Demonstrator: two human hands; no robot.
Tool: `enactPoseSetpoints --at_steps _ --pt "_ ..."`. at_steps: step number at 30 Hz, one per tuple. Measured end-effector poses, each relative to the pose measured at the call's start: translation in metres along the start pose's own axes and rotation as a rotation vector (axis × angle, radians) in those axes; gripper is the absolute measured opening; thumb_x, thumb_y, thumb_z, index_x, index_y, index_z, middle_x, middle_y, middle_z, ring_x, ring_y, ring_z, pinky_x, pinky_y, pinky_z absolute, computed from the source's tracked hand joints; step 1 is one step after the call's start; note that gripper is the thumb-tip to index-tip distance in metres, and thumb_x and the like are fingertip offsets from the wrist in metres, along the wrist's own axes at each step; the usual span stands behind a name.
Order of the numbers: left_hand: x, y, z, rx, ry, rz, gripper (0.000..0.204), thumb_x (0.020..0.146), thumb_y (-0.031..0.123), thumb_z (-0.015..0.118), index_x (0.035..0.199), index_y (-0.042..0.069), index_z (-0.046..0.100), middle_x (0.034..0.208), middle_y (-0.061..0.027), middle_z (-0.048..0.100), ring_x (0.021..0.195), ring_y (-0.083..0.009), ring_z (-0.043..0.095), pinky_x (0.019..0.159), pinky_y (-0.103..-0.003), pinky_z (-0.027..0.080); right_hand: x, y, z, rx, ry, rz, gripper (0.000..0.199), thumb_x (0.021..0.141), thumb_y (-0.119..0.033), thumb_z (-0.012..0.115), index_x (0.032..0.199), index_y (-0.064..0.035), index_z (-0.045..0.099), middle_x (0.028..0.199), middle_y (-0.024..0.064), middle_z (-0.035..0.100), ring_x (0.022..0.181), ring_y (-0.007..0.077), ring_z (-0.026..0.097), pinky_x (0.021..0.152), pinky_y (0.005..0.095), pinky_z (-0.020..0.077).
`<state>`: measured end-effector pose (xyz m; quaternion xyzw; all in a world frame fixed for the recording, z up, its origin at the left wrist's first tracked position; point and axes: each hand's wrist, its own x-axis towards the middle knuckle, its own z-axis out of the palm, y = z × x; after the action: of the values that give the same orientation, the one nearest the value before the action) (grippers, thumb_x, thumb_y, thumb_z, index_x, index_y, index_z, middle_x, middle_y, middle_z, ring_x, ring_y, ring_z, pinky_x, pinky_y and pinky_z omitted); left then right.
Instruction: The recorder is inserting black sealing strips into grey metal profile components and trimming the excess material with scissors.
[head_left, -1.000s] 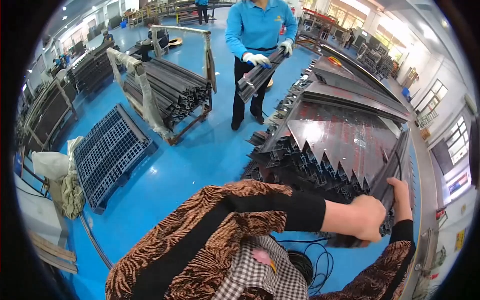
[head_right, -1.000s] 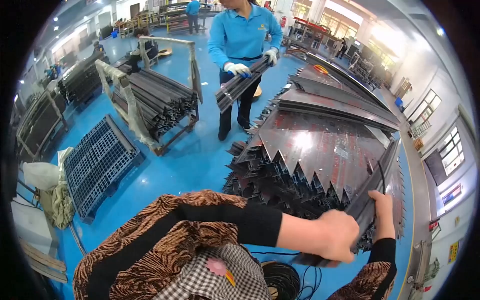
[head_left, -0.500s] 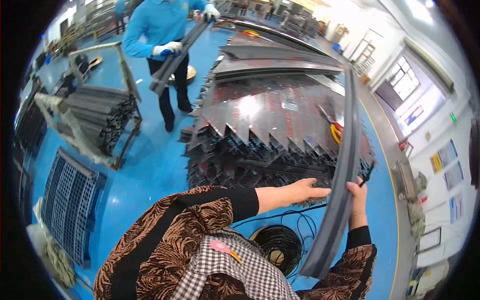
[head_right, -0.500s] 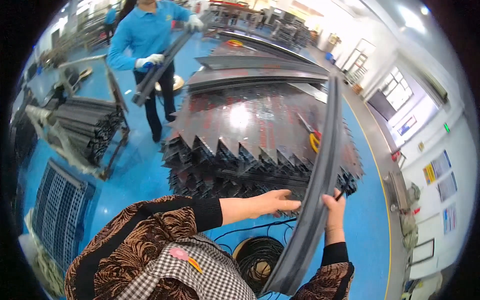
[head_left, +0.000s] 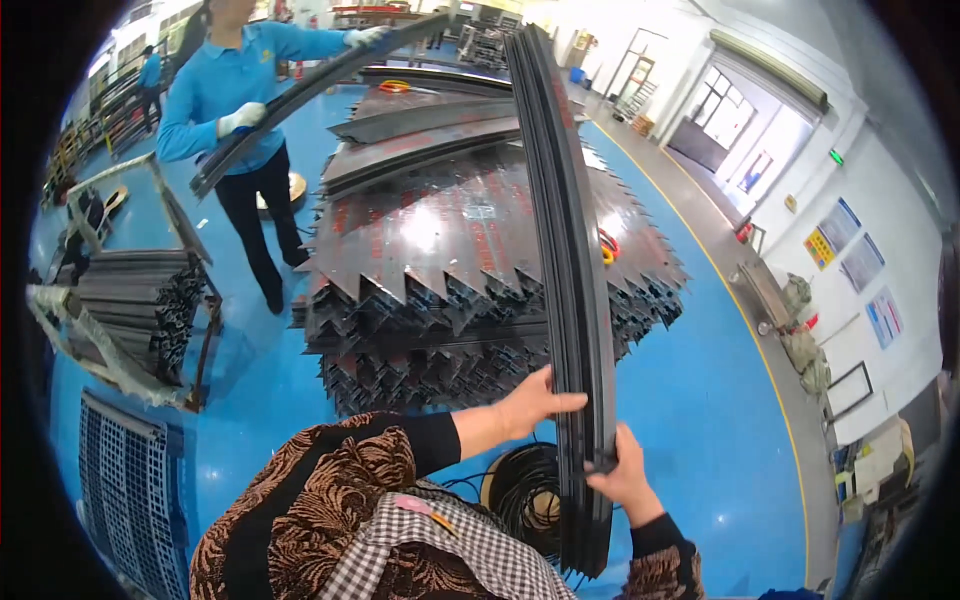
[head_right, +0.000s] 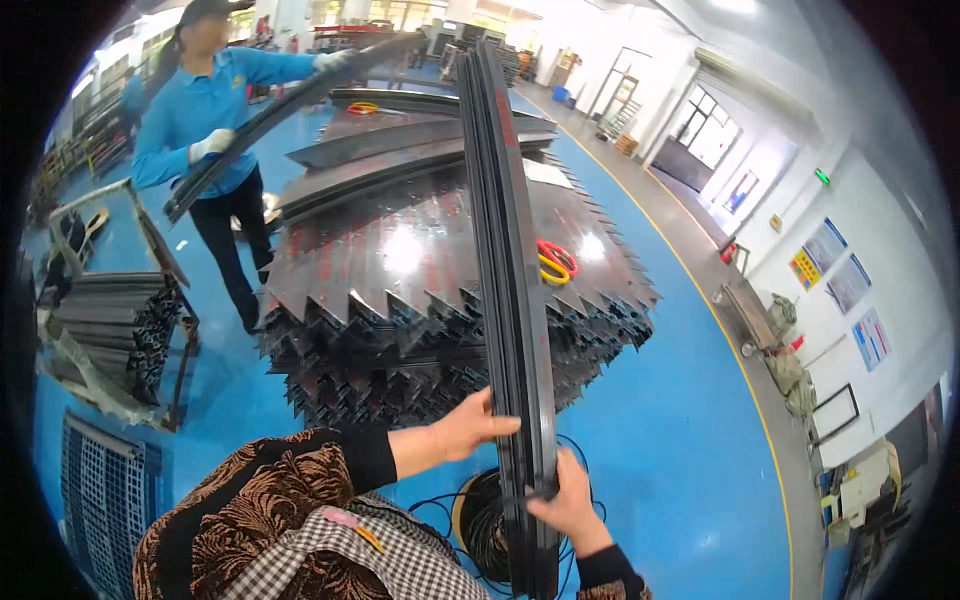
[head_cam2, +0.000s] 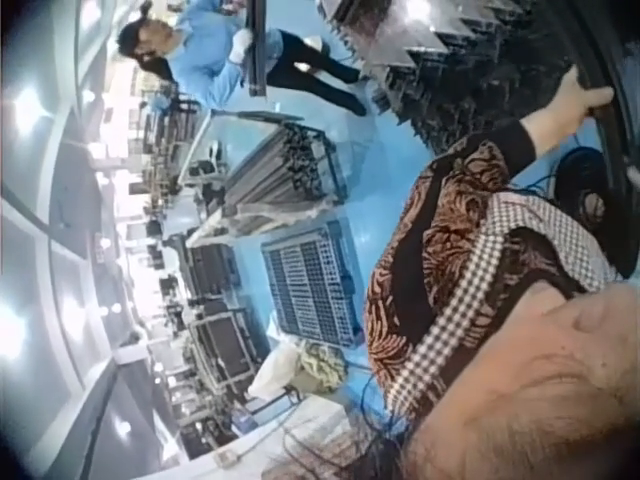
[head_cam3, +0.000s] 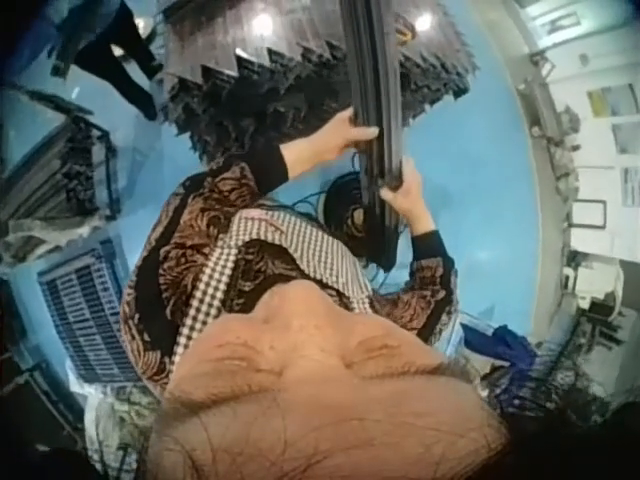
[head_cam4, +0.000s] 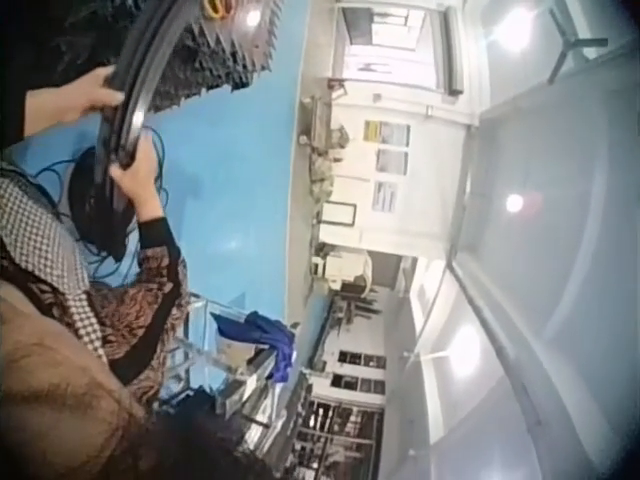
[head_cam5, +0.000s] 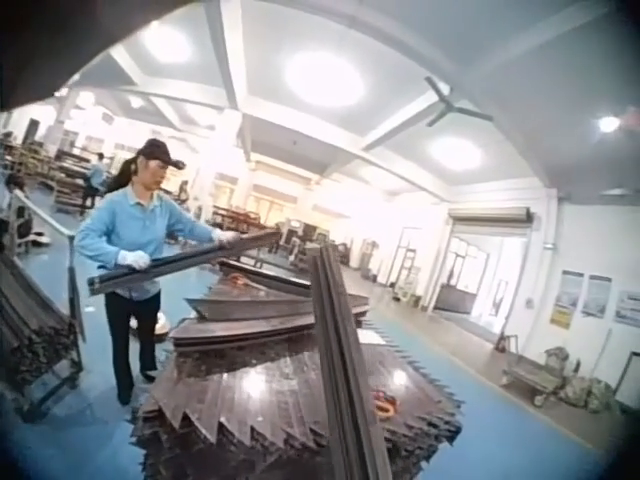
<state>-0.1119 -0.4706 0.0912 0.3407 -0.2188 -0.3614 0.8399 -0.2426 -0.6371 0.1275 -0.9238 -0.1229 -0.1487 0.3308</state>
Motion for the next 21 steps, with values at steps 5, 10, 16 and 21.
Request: enactPoseSetpoints --at_steps 5,10,16,21 --pt "-0.061 0.013 0.005 0.064 -0.056 0.047 0.048 0.075 0.0 0.07 0.118 0.008 0.052 0.107 -0.0049 0.061 0.094 -0.017 0.058 0.085 -0.034 0.047 -0.04 -0.046 0.011 -0.205 -0.102 -0.02 0.054 0.062 -0.02 0.067 0.111 -0.0015 0.052 0.096 0.0185 0.056 0.076 0.038 0.056 0.065 0.042 0.0468" --pt "-0.152 0.043 -0.02 -0.011 0.023 0.193 0.068 0.073 0.004 0.074 0.133 0.009 0.042 0.115 -0.0056 0.058 0.1 -0.0185 0.055 0.09 -0.037 0.045 -0.025 -0.091 0.037 -0.263 -0.3 -0.155 0.067 0.066 -0.027 0.07 0.126 -0.0064 0.047 0.124 0.0184 0.051 0.093 0.0384 0.057 0.077 0.0432 0.0463" --pt "-0.3 0.117 -0.072 0.063 0.301 0.494 0.05 0.074 0.0 0.071 0.119 0.01 0.052 0.104 -0.0017 0.06 0.098 -0.0187 0.056 0.088 -0.034 0.045 0.033 -0.189 0.12 -0.212 -0.479 -0.379 0.071 0.061 -0.03 0.072 0.123 -0.0055 0.048 0.119 0.0184 0.054 0.09 0.0406 0.057 0.075 0.0435 0.0469" --pt "-0.432 0.176 -0.141 0.174 0.576 0.636 0.055 0.072 0.009 0.076 0.12 0.005 0.049 0.116 -0.008 0.058 0.105 -0.0224 0.055 0.092 -0.038 0.044 0.067 -0.269 0.21 -0.271 -0.742 -0.308 0.063 0.069 -0.031 0.069 0.123 -0.0042 0.05 0.116 0.0201 0.056 0.09 0.0409 0.057 0.076 0.0442 0.0465"
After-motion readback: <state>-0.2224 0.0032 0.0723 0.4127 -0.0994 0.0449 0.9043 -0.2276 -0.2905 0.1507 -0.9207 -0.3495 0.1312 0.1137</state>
